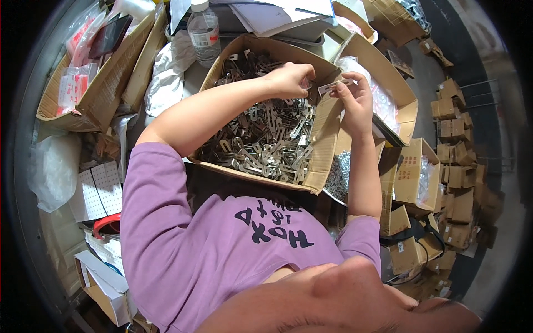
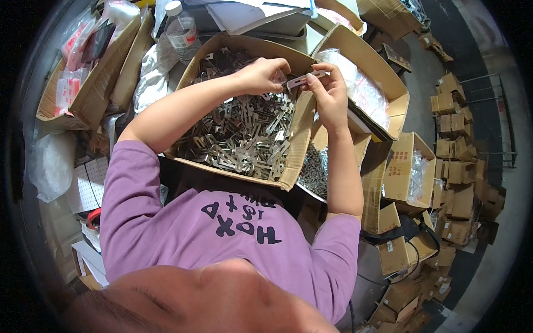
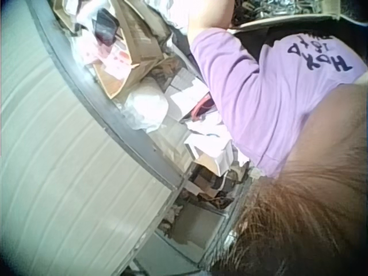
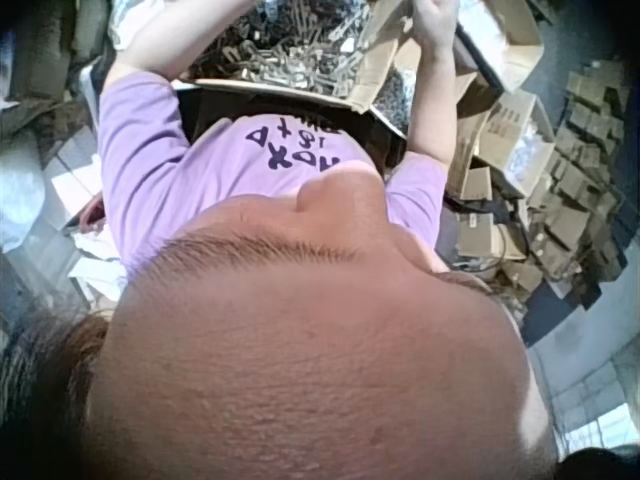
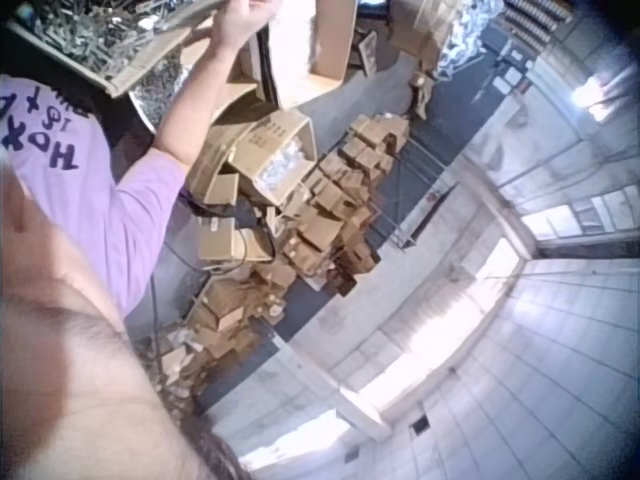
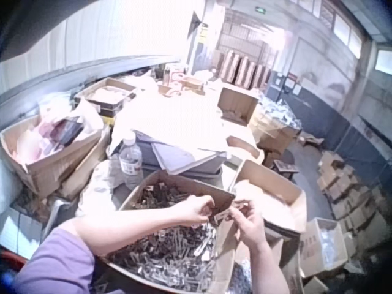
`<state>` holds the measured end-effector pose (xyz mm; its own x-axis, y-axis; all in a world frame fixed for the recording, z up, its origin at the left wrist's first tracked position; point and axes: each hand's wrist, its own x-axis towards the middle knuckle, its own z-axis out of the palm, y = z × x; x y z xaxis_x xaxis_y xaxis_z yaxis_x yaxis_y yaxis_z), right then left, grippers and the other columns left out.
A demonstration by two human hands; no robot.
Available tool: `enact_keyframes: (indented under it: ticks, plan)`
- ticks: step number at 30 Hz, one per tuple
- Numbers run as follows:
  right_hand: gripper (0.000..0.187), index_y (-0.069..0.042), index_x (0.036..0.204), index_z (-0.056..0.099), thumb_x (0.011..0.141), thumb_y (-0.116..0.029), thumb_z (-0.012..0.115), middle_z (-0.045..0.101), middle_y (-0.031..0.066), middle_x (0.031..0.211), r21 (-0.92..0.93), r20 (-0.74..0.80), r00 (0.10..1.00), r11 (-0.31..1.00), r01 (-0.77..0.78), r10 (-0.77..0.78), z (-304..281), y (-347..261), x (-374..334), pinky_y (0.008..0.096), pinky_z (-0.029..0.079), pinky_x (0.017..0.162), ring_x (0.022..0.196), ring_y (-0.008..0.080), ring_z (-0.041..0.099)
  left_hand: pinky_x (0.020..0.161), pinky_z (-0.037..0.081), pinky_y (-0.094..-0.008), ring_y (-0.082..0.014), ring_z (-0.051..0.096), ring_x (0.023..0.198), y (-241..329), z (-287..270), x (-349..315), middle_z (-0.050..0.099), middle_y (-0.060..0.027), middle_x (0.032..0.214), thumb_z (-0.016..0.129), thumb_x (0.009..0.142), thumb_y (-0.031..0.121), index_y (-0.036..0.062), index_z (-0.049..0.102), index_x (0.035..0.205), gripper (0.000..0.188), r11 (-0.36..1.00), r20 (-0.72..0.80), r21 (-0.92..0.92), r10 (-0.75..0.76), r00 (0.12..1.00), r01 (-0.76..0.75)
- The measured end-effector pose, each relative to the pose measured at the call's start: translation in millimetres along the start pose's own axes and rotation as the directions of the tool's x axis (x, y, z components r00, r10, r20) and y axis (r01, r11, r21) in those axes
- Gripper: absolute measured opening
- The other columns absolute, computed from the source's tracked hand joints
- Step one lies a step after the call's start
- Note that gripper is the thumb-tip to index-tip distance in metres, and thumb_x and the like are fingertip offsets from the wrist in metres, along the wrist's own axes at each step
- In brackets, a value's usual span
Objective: The person sorts metal hinges and screws from cardboard boxes into small plastic bags.
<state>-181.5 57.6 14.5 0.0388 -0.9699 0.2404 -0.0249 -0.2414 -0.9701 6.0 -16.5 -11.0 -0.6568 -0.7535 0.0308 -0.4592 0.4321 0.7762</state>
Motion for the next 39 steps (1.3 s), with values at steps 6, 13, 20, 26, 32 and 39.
enact_keyframes:
  ticks: [6, 13, 20, 26, 32, 39]
  plan:
    - [0.017, -0.001, 0.103, 0.053, 0.089, -0.008, 0.059, 0.062, 0.0062, 0.087, 0.186, 0.002, 1.000, 0.983, -0.009, 0.009, -0.8, 8.7, 1.7, 0.0247, 0.050, 0.072, 0.076, 0.0119, 0.060, 0.080, 0.046, -0.0441, -0.0364, 0.056, 0.089, -24.3, 35.3, 2.6, 0.061, -0.0181, 0.091, 0.062, 0.071, 0.008, 0.0040, 0.050, 0.112, 0.043, 0.981, -0.067, 0.175, 0.100, 0.993, -0.087]
    - [0.015, -0.001, 0.101, 0.053, 0.089, -0.007, 0.059, 0.061, 0.0047, 0.088, 0.221, 0.035, 0.999, 0.975, -0.009, 0.001, -4.1, 10.1, 2.2, 0.0244, 0.051, 0.073, 0.079, 0.0107, 0.060, 0.093, 0.037, -0.0410, -0.0331, 0.045, 0.103, -28.3, 39.3, 2.9, 0.057, -0.0110, 0.107, 0.060, 0.072, 0.009, 0.0080, 0.064, 0.099, 0.027, 0.902, 0.144, 0.350, 0.216, 0.966, -0.254]
    - [0.016, -0.001, 0.097, 0.059, 0.088, -0.013, 0.062, 0.063, 0.0039, 0.090, 0.189, -0.003, 1.000, 0.982, 0.001, 0.000, -2.3, 8.8, 3.7, 0.0240, 0.048, 0.077, 0.081, 0.0113, 0.060, 0.088, 0.043, -0.0378, -0.0305, 0.055, 0.099, -26.6, 27.6, 7.4, 0.057, -0.0163, 0.105, 0.068, 0.071, 0.014, 0.0037, 0.063, 0.104, 0.035, 0.908, 0.155, 0.358, 0.173, 0.973, -0.218]
    - [0.013, 0.000, 0.091, 0.068, 0.082, -0.009, 0.068, 0.055, 0.0122, 0.117, 0.171, -0.124, 0.992, 0.985, 0.000, 0.021, -2.3, 12.4, -0.6, 0.0243, 0.043, 0.086, 0.100, 0.0123, 0.054, 0.091, 0.044, -0.0289, -0.0191, 0.054, 0.104, 10.1, -4.2, 4.3, 0.051, -0.0104, 0.113, 0.067, 0.074, 0.008, -0.0030, 0.056, 0.117, 0.045, 0.980, -0.153, -0.172, 0.070, 0.986, -0.097]
    - [0.016, 0.001, 0.096, 0.064, 0.086, -0.012, 0.064, 0.062, 0.0097, 0.101, 0.341, -0.206, 0.975, 0.940, -0.005, 0.080, 4.0, 11.0, -2.3, 0.0242, 0.047, 0.081, 0.093, 0.0132, 0.059, 0.095, 0.040, -0.0266, -0.0153, 0.047, 0.111, 20.0, -7.4, -6.2, 0.043, -0.0079, 0.121, 0.066, 0.077, 0.005, -0.0042, 0.053, 0.122, 0.048, 0.791, -0.286, -0.578, 0.037, 0.958, -0.203]
    - [0.014, 0.000, 0.098, 0.060, 0.089, -0.009, 0.060, 0.063, 0.0042, 0.085, 0.249, -0.366, 0.930, 0.966, 0.074, 0.023, -1.9, 15.6, 3.6, 0.0212, 0.050, 0.070, 0.076, 0.0097, 0.061, 0.095, 0.040, -0.0275, -0.0153, 0.045, 0.114, 26.1, -2.4, -8.0, 0.046, -0.0084, 0.121, 0.067, 0.077, 0.006, -0.0018, 0.044, 0.129, 0.057, 0.765, -0.286, -0.578, 0.137, 0.948, -0.285]
